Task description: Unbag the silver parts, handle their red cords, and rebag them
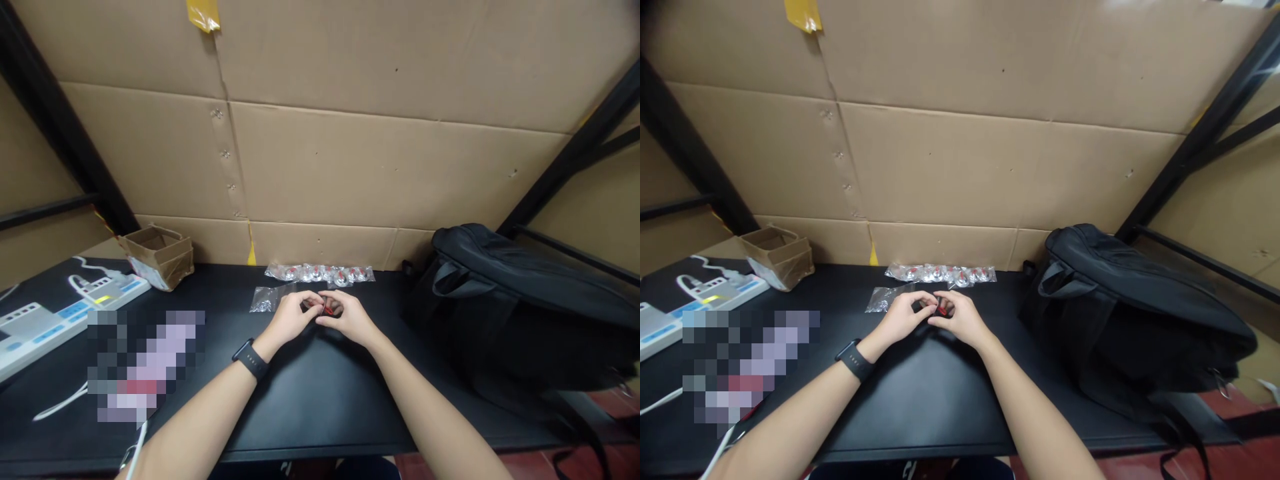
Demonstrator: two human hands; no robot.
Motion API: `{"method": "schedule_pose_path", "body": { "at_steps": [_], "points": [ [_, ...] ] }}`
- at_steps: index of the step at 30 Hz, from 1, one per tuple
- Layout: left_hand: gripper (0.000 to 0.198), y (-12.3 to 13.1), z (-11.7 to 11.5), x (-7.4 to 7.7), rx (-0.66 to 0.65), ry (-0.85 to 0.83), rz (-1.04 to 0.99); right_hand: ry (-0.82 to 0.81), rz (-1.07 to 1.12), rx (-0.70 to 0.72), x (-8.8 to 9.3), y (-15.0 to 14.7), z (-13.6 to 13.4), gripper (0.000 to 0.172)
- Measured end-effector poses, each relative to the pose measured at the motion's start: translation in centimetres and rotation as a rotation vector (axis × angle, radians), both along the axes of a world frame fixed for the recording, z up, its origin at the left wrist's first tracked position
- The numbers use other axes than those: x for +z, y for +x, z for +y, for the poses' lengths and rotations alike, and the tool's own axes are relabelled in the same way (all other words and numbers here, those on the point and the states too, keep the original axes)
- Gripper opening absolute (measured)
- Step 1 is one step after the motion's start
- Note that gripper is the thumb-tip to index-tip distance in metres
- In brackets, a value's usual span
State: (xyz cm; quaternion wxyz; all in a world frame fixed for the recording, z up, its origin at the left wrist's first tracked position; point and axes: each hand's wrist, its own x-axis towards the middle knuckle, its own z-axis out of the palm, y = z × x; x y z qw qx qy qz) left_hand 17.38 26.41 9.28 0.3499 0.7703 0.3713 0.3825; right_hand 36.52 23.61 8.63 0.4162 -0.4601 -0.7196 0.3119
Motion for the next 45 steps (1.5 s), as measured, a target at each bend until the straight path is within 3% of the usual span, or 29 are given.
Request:
{"method": "schedule_pose_path", "body": {
  "at_steps": [4, 9, 13, 18, 21, 24, 29, 32, 38, 41, 45],
  "points": [
    [0.012, -0.1, 0.0, 0.1, 0.020, 0.024, 0.041, 0.140, -0.142, -0.082, 0.6, -0.3, -0.3, 0.048],
    [0.014, -0.5, -0.1, 0.8, 0.092, 0.098, 0.161, 0.117, -0.177, -0.137, 1.5, 0.6, -0.4, 0.044],
    [0.015, -1.1, -0.2, 1.4, 0.067, 0.175, 0.295, 0.095, -0.254, -0.168, 1.8, 2.2, -0.2, 0.037],
    [0.023, -0.7, -0.7, 1.2, 0.025, 0.252, 0.332, -0.054, -0.101, -0.051, 2.0, 2.8, -0.4, 0.049],
    [0.020, -0.1, -1.0, 0.8, -0.011, 0.269, 0.348, -0.080, -0.033, 0.042, 2.3, 2.2, -0.8, 0.045],
    [0.027, -0.2, -0.9, 0.7, -0.070, 0.300, 0.406, -0.063, -0.098, 0.045, 2.6, 2.2, -1.0, 0.041],
    [0.013, -2.5, 0.2, 1.1, -0.166, 0.361, 0.523, -0.073, -0.410, -0.142, 2.7, 5.0, -0.6, 0.035],
    [0.021, -3.4, 0.7, 1.2, -0.220, 0.353, 0.549, -0.091, -0.612, -0.297, 2.3, 7.1, -0.3, 0.034],
    [0.026, -1.9, 0.5, 0.5, 0.023, 0.407, 0.523, -0.141, -0.687, -0.329, 1.2, 9.0, 0.6, 0.037],
    [0.022, -1.1, 0.5, 0.0, 0.056, 0.422, 0.574, -0.125, -0.671, -0.322, 1.2, 8.8, 0.7, 0.041],
    [0.016, -1.0, 0.7, -0.2, 0.074, 0.425, 0.592, 0.033, -0.586, -0.294, 1.5, 7.2, 0.5, 0.034]
  ]
}}
